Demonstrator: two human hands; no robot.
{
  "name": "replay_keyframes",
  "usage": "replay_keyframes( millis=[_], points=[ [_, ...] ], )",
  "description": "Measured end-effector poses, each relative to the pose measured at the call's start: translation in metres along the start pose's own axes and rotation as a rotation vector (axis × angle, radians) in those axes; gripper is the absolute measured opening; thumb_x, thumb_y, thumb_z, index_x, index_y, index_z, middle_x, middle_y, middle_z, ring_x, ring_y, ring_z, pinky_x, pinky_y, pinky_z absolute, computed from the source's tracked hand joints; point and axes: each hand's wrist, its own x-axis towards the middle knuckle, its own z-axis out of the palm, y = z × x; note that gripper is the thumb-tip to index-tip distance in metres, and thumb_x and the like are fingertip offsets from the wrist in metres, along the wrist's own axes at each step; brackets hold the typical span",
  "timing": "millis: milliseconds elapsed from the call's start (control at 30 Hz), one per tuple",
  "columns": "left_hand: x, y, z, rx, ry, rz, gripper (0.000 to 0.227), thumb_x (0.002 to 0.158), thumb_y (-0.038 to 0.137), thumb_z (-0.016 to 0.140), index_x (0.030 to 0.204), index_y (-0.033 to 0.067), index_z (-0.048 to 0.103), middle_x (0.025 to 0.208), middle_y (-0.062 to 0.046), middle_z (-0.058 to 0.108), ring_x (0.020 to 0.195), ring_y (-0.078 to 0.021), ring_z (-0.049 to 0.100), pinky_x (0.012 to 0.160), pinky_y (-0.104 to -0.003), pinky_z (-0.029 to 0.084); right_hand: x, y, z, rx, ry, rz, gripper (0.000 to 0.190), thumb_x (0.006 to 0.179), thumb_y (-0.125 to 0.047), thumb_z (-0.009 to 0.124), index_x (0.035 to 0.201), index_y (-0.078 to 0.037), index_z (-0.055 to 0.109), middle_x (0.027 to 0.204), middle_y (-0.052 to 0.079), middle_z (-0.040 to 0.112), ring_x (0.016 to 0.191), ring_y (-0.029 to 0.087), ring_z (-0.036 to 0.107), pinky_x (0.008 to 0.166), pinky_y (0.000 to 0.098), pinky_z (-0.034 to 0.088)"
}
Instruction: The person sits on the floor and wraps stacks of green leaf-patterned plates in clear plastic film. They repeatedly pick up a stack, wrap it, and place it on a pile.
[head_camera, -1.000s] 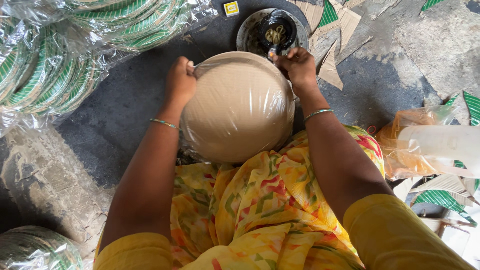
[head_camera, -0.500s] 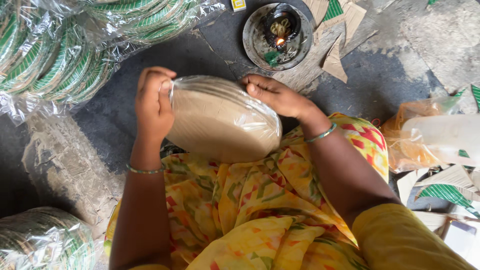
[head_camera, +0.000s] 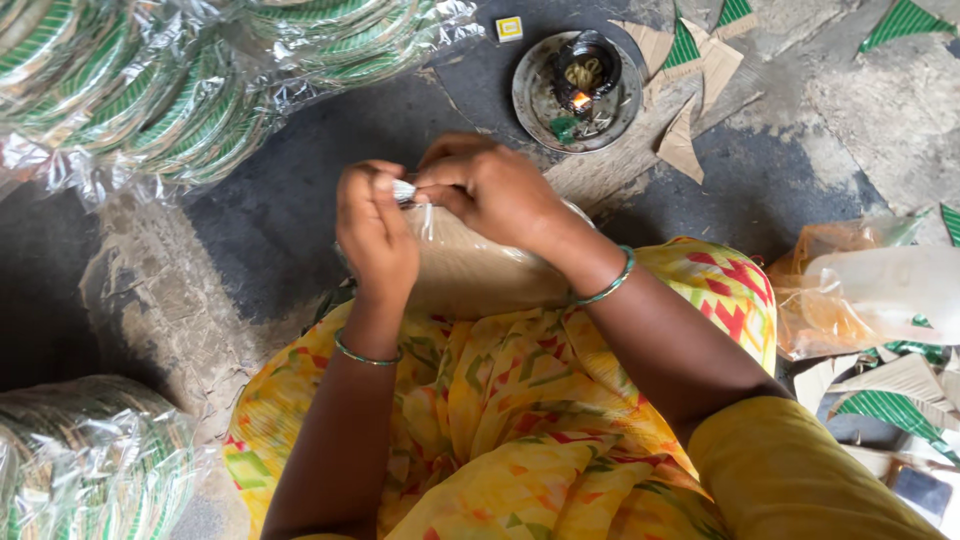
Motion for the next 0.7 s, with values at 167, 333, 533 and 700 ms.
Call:
replay_keyframes(
  millis=[167,333,533,700],
  points=[
    [-0.007,-0.076,0.000,-0.527,0.111,-0.316,0.030,0.110,0.038,0.037,0.106,0.0087,0.043,0.103,-0.008,0.069,0.084,-0.0208,0.075,0.078,-0.037,0.061,-0.007,0.040,0.003,0.161,0.089,-0.098,0.011,0.092,-0.016,0.080,0.101,-0.010,0.079,0.102,0.006,0.072,0.093,0.021,0.069,0.076,0.0317,0.057],
    [-0.043,-0.150,0.003,-0.438,-0.281,-1.058,0.089,0.097,0.078,0.025,0.120,0.0023,0.065,0.100,-0.015,0.069,0.087,-0.0250,0.064,0.076,-0.038,0.054,-0.038,0.145,-0.037,0.448,0.182,0.198,0.009,0.103,-0.010,0.072,0.105,-0.007,0.080,0.102,0.003,0.074,0.093,0.012,0.068,0.086,0.0266,0.056],
    [-0.068,-0.163,0.030,-0.382,-0.680,-1.033,0.090,0.072,0.056,0.077,0.138,0.0009,0.048,0.118,-0.010,0.067,0.102,-0.0226,0.067,0.082,-0.039,0.058,-0.077,0.263,-0.012,0.865,0.600,0.765,0.011,0.089,-0.010,0.078,0.099,-0.005,0.079,0.094,0.005,0.080,0.078,0.011,0.072,0.075,0.0264,0.059],
    [-0.059,-0.150,0.034,-0.312,-0.520,-0.921,0.086,0.067,0.029,0.094,0.134,-0.0057,0.051,0.117,-0.017,0.070,0.102,-0.0239,0.070,0.086,-0.036,0.058,-0.078,0.303,0.013,0.828,0.583,0.870,0.014,0.091,-0.014,0.080,0.099,-0.003,0.078,0.089,0.004,0.077,0.073,0.010,0.068,0.070,0.0249,0.056]
  ],
)
